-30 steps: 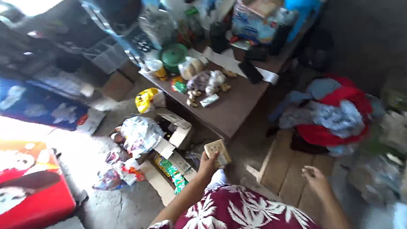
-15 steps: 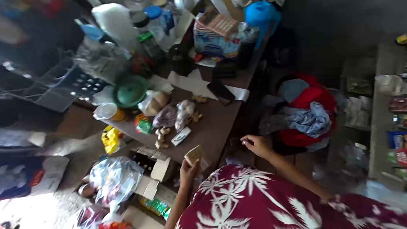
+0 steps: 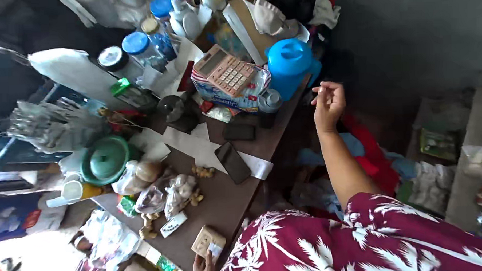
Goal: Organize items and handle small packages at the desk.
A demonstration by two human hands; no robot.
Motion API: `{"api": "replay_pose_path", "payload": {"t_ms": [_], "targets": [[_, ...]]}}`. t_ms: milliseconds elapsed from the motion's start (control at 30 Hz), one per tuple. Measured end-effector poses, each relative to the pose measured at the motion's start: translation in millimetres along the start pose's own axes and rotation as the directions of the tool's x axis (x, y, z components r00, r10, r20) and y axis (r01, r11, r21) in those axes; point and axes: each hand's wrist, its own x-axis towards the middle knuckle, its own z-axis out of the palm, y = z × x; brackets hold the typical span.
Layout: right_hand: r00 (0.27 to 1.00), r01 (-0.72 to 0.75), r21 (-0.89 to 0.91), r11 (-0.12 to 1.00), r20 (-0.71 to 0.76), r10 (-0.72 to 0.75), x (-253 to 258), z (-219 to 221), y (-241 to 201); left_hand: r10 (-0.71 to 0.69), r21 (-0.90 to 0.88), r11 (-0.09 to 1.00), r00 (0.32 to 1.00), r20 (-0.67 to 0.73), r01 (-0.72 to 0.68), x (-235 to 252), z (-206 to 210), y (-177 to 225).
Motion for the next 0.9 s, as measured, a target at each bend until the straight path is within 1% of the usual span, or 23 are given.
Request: {"api": "replay_pose_path", "payload": {"t_ms": [33, 67, 100, 133, 167, 200, 233, 267, 300, 333, 367, 400, 433, 500, 533, 633, 700, 733, 767, 800, 833, 867, 900], "targets": [[1.000, 0.006, -0.067, 0.998, 0.028, -0.004, 2.8, -4.2, 10.9, -0.037, 0.018, 0.999, 0.999, 0.002, 0.036, -11.8, 2.2, 14.6], [0.998, 0.002, -0.147, 0.989, 0.063, 0.008, 2.1, -7.5, 23.5, -0.030, 0.041, 0.999, 0.999, -0.018, 0.031, -18.0, 5.2, 19.7], [0.993, -0.015, -0.253, 0.967, 0.106, 0.044, -0.9, -10.7, 38.3, 0.012, 0.064, 0.998, 0.998, -0.057, -0.008, -22.5, 8.3, 21.4], [0.978, -0.058, -0.388, 0.920, 0.164, 0.131, -10.1, -16.3, 53.0, 0.091, 0.102, 0.992, 0.990, -0.109, -0.080, -24.8, 9.3, 16.0], [0.931, -0.119, -0.535, 0.837, 0.232, 0.281, -26.5, -26.7, 66.2, 0.199, 0.158, 0.972, 0.965, -0.171, -0.172, -26.9, 8.9, 6.6], [0.850, -0.170, -0.674, 0.719, 0.269, 0.452, -50.3, -40.7, 77.6, 0.285, 0.218, 0.946, 0.932, -0.221, -0.238, -32.7, 7.1, 1.6], [0.739, -0.199, -0.796, 0.572, 0.262, 0.621, -79.9, -57.3, 86.3, 0.349, 0.272, 0.921, 0.899, -0.263, -0.278, -37.9, 5.7, -1.8], [0.629, -0.182, -0.884, 0.431, 0.232, 0.742, -112.1, -77.2, 94.1, 0.381, 0.298, 0.907, 0.881, -0.280, -0.298, -43.5, 5.6, -0.8], [0.534, -0.134, -0.938, 0.318, 0.202, 0.821, -144.3, -99.7, 99.6, 0.382, 0.296, 0.907, 0.879, -0.284, -0.299, -49.7, 6.1, 2.0], [0.449, -0.077, -0.966, 0.245, 0.186, 0.874, -175.9, -123.0, 102.1, 0.368, 0.271, 0.917, 0.886, -0.281, -0.294, -55.7, 6.0, 3.3], [0.379, -0.016, -0.977, 0.210, 0.189, 0.906, -205.0, -143.8, 101.6, 0.363, 0.255, 0.920, 0.890, -0.277, -0.296, -58.2, 5.6, 1.9], [0.304, 0.049, -0.978, 0.202, 0.207, 0.930, -229.6, -163.1, 98.3, 0.361, 0.243, 0.923, 0.893, -0.270, -0.300, -60.5, 5.9, -1.6], [0.239, 0.095, -0.970, 0.223, 0.240, 0.941, -247.0, -180.3, 95.9, 0.356, 0.219, 0.927, 0.898, -0.256, -0.305, -60.4, 8.8, -7.2], [0.172, 0.131, -0.954, 0.270, 0.290, 0.942, -258.6, -195.3, 99.2, 0.379, 0.181, 0.922, 0.897, -0.228, -0.343, -51.9, 21.4, -15.4], [0.138, 0.130, -0.955, 0.268, 0.285, 0.949, -255.3, -195.3, 102.9, 0.395, 0.164, 0.916, 0.893, -0.218, -0.365, -49.0, 28.1, -15.4], [-0.028, 0.109, -0.966, 0.233, 0.232, 0.972, -230.6, -189.6, 115.6, 0.428, 0.126, 0.903, 0.878, -0.215, -0.410, -48.0, 46.7, 3.0], [-0.128, 0.081, -0.966, 0.244, 0.232, 0.964, -209.2, -186.4, 123.2, 0.474, 0.136, 0.880, 0.856, -0.208, -0.455, -46.8, 58.7, 21.9], [-0.151, 0.064, -0.965, 0.253, 0.241, 0.959, -199.0, -184.2, 126.6, 0.519, 0.163, 0.854, 0.830, -0.203, -0.494, -44.5, 63.6, 28.3], [-0.177, 0.036, -0.968, 0.249, 0.239, 0.955, -185.2, -179.8, 129.4, 0.578, 0.201, 0.815, 0.788, -0.211, -0.544, -40.4, 68.9, 33.3], [-0.205, -0.004, -0.972, 0.233, 0.229, 0.952, -168.3, -173.4, 131.8, 0.637, 0.244, 0.770, 0.739, -0.221, -0.590, -34.6, 74.0, 38.3], [-0.235, -0.055, -0.976, 0.212, 0.219, 0.947, -147.8, -164.4, 132.2, 0.673, 0.282, 0.737, 0.703, -0.227, -0.615, -28.7, 78.2, 44.9], [-0.253, -0.126, -0.972, 0.200, 0.227, 0.941, -123.8, -153.7, 131.8, 0.689, 0.298, 0.722, 0.688, -0.228, -0.625, -23.8, 83.4, 53.9], [-0.261, -0.205, -0.955, 0.214, 0.264, 0.929, -95.1, -141.0, 128.5, 0.691, 0.310, 0.720, 0.686, -0.228, -0.622, -20.0, 89.5, 63.8]]}}
